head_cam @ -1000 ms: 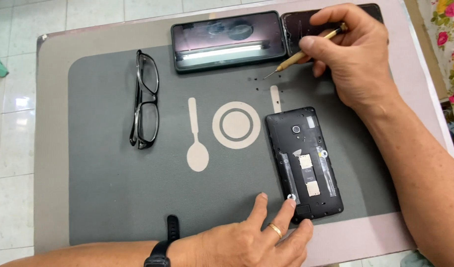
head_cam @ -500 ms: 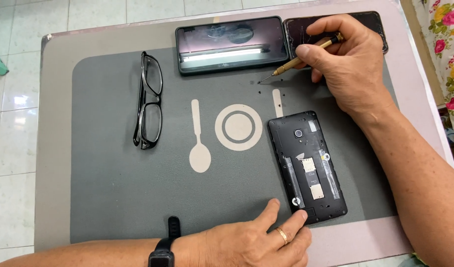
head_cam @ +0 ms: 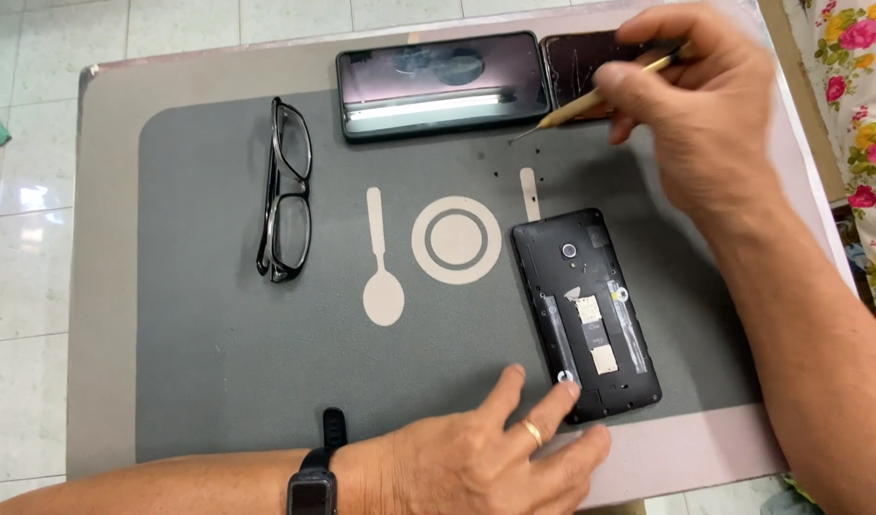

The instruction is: The person uses a small screwdriver to remove screws from the back of a disassembled smartphone. They then use a prying tool to lift and separate the back cover from the phone's chassis.

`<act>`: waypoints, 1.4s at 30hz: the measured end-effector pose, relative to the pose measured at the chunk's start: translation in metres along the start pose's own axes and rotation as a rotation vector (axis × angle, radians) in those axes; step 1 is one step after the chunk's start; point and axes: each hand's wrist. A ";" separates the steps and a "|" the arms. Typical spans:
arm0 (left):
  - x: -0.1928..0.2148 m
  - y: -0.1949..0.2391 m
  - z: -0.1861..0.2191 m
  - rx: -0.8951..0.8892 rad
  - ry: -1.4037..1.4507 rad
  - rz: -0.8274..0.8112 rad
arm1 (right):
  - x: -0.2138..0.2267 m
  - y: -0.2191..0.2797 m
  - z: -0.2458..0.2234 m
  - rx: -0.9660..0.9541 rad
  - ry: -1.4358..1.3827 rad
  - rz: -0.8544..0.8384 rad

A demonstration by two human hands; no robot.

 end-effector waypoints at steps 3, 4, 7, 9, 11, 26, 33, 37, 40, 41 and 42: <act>0.002 -0.005 -0.002 0.043 0.087 0.052 | 0.014 0.009 -0.021 0.029 0.021 0.024; 0.001 -0.005 -0.001 0.045 0.088 0.054 | 0.020 0.015 -0.028 0.028 0.022 0.021; 0.000 -0.007 -0.001 0.047 0.103 0.070 | 0.031 0.028 -0.048 0.049 0.086 -0.004; 0.005 -0.010 -0.002 0.071 0.163 0.057 | 0.031 0.035 -0.060 -0.042 0.109 0.023; 0.006 -0.011 -0.003 0.072 0.163 0.054 | 0.030 0.036 -0.066 -0.074 0.111 -0.018; 0.005 -0.005 -0.001 0.057 0.113 -0.056 | 0.034 0.039 -0.051 -0.125 0.159 -0.401; 0.008 -0.005 -0.001 0.061 0.123 -0.093 | 0.026 0.042 -0.059 -0.148 0.272 -0.419; 0.005 -0.004 -0.001 0.063 0.143 -0.113 | 0.021 0.040 -0.067 -0.145 0.326 -0.440; 0.003 -0.004 -0.001 0.063 0.154 -0.093 | 0.020 0.040 -0.067 -0.172 0.337 -0.448; 0.003 -0.004 -0.001 0.063 0.159 -0.089 | 0.020 0.039 -0.067 -0.165 0.335 -0.460; 0.003 -0.004 -0.002 0.065 0.163 -0.085 | 0.020 0.039 -0.068 -0.157 0.333 -0.473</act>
Point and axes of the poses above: each hand's wrist, its own y-axis away from the middle knuckle, its own x-axis out of the back of the hand, z = x × y, and after that the axes turned 3 degrees about x, right-handed
